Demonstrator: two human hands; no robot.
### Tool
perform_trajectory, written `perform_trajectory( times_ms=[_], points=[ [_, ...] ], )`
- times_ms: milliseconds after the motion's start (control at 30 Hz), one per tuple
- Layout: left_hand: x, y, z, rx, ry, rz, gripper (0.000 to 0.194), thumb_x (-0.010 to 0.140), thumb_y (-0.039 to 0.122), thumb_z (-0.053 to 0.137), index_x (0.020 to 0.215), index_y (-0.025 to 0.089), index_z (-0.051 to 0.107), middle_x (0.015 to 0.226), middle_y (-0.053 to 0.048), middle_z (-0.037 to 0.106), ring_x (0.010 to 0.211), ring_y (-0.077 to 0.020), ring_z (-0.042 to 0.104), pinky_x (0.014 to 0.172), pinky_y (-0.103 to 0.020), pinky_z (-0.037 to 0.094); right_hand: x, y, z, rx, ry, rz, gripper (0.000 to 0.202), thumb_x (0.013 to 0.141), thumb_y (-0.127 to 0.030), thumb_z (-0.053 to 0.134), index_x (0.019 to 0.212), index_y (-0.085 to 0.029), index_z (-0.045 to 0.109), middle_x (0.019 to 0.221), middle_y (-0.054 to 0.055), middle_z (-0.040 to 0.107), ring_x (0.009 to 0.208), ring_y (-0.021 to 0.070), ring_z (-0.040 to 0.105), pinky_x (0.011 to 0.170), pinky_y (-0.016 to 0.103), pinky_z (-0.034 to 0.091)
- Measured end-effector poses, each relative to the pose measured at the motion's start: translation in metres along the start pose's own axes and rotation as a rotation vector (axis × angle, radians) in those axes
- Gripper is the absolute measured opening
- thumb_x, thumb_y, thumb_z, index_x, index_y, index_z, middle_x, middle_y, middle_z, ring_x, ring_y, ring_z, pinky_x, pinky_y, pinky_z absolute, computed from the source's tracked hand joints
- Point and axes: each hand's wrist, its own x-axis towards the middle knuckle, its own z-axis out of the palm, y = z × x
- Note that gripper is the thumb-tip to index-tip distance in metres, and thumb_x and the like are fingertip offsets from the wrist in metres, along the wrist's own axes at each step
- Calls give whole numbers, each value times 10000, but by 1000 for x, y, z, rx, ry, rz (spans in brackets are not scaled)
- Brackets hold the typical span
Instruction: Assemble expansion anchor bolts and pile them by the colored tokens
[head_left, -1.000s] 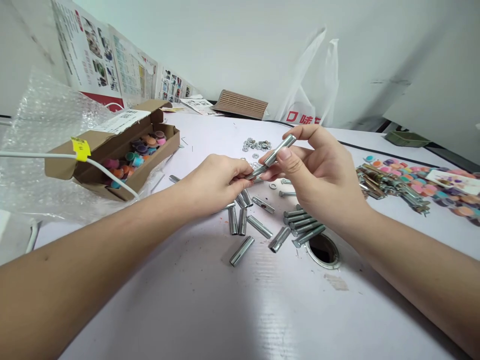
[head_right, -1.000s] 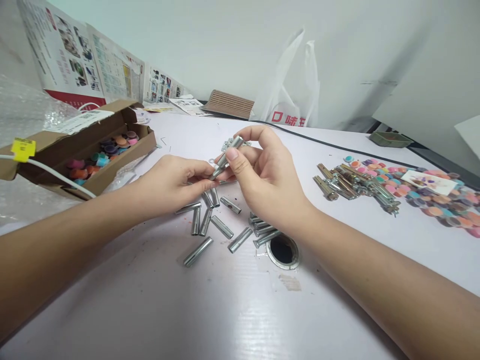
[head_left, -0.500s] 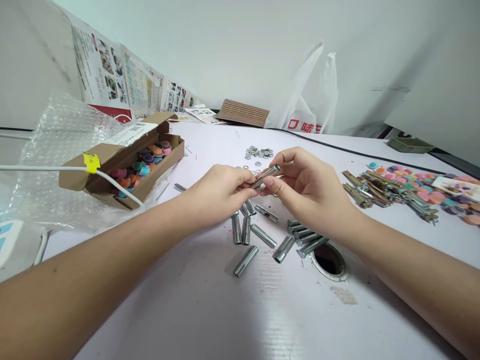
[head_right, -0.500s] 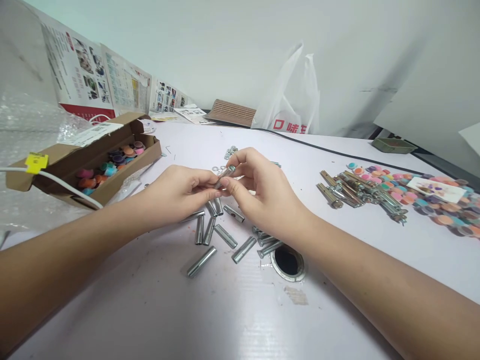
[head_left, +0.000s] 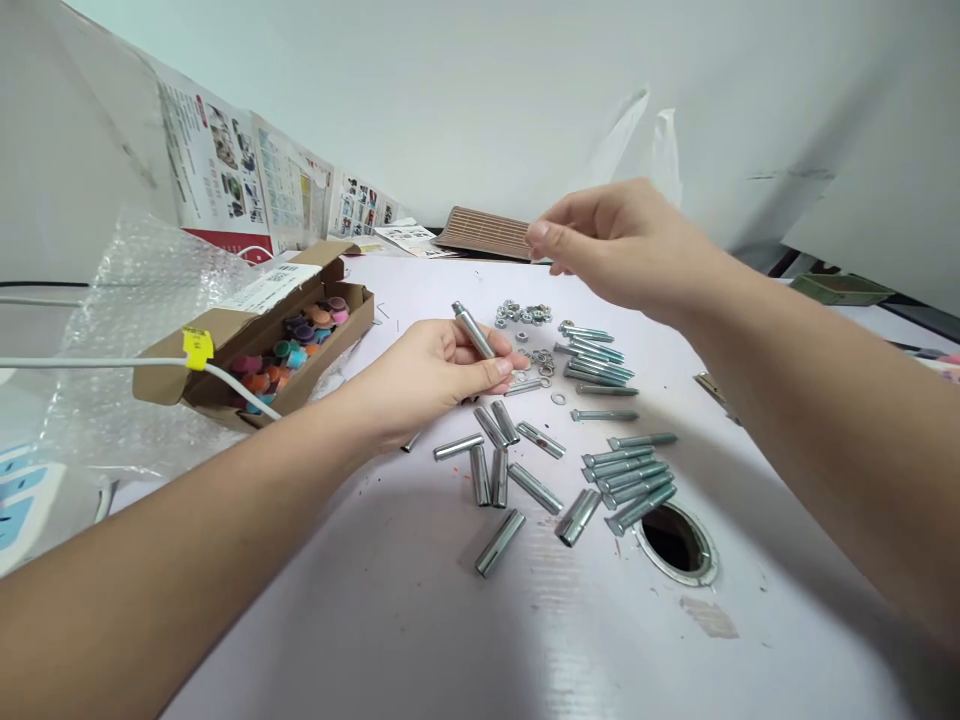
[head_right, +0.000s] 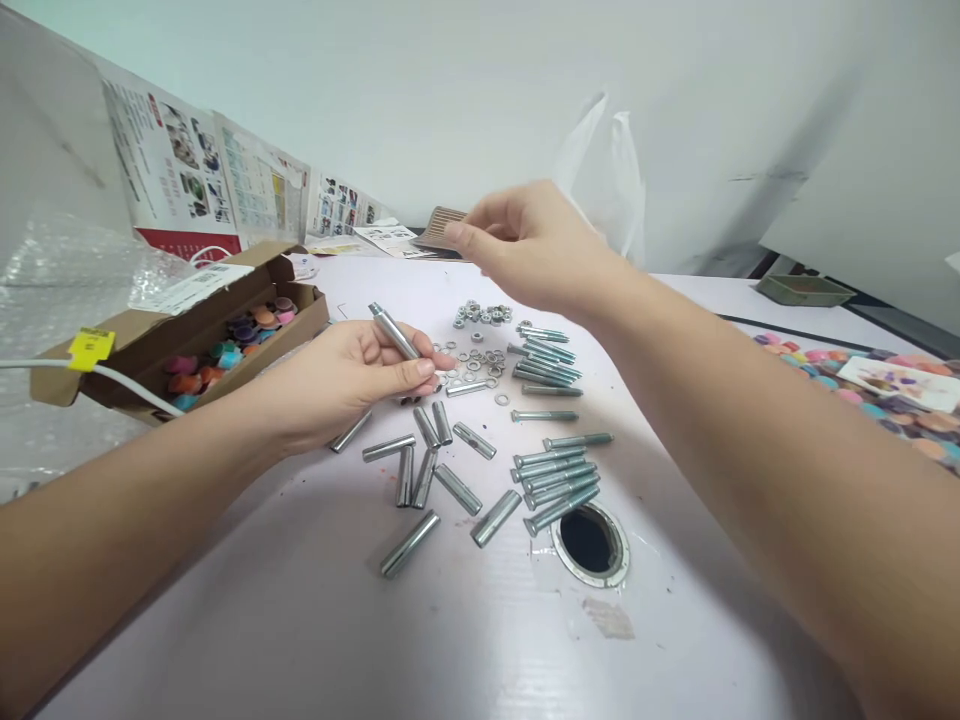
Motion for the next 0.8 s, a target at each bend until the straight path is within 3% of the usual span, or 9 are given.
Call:
perform_trajectory(
  times_ms=[67, 133, 267, 500, 667, 800],
  points=[
    [3, -2, -4, 5, 37, -49, 154, 850, 190, 738, 970, 128, 665, 1028, -79, 756, 893, -106, 692, 846, -245, 525, 26, 21, 9, -177, -60, 84, 267, 885, -430, 676, 959, -189, 761, 802, 77, 686, 653, 173, 577, 611, 340, 477],
    [7, -6, -7, 57, 56, -86, 178, 847, 208, 740, 996, 131, 682, 1016, -80, 756, 859, -104, 688, 840, -254, 524, 45, 41, 22, -317, -217, 156, 206, 839, -333, 715, 970, -180, 759, 937, 109, 722, 747, 210, 627, 703, 374, 514],
    [10, -12, -10, 125, 21, -153, 164, 840, 242, 737, 972, 147, 715, 1035, -83, 752, 884, -123, 688, 844, -261, 530, 62, 64, 41, -438, -333, 219, 229, 815, -323, 725, 977, -164, 755, 1001, 141, 731, 837, 257, 652, 781, 404, 520],
    [10, -6, -10, 166, 132, -152, 174, 899, 300, 676, 913, 130, 712, 1145, -115, 740, 1019, -146, 687, 942, -279, 537, 72, 69, 51, -460, -414, 250, 273, 821, -401, 716, 935, -156, 755, 1000, 145, 730, 908, 301, 653, 811, 434, 507],
    [10, -10, -19, 355, 135, -140, 162, 872, 313, 682, 849, 155, 711, 1075, -124, 760, 1029, -216, 688, 874, -343, 538, 81, 73, 56, -425, -447, 257, 283, 768, -447, 782, 850, -181, 733, 1001, 131, 722, 943, 311, 651, 849, 450, 502],
    [11, -14, -22, 396, 136, -125, 194, 852, 334, 691, 907, 153, 736, 1020, -107, 768, 930, -197, 697, 772, -307, 526, 81, 73, 49, -374, -422, 266, 273, 740, -434, 811, 779, -181, 714, 874, 117, 707, 839, 275, 643, 782, 425, 508]
  ],
)
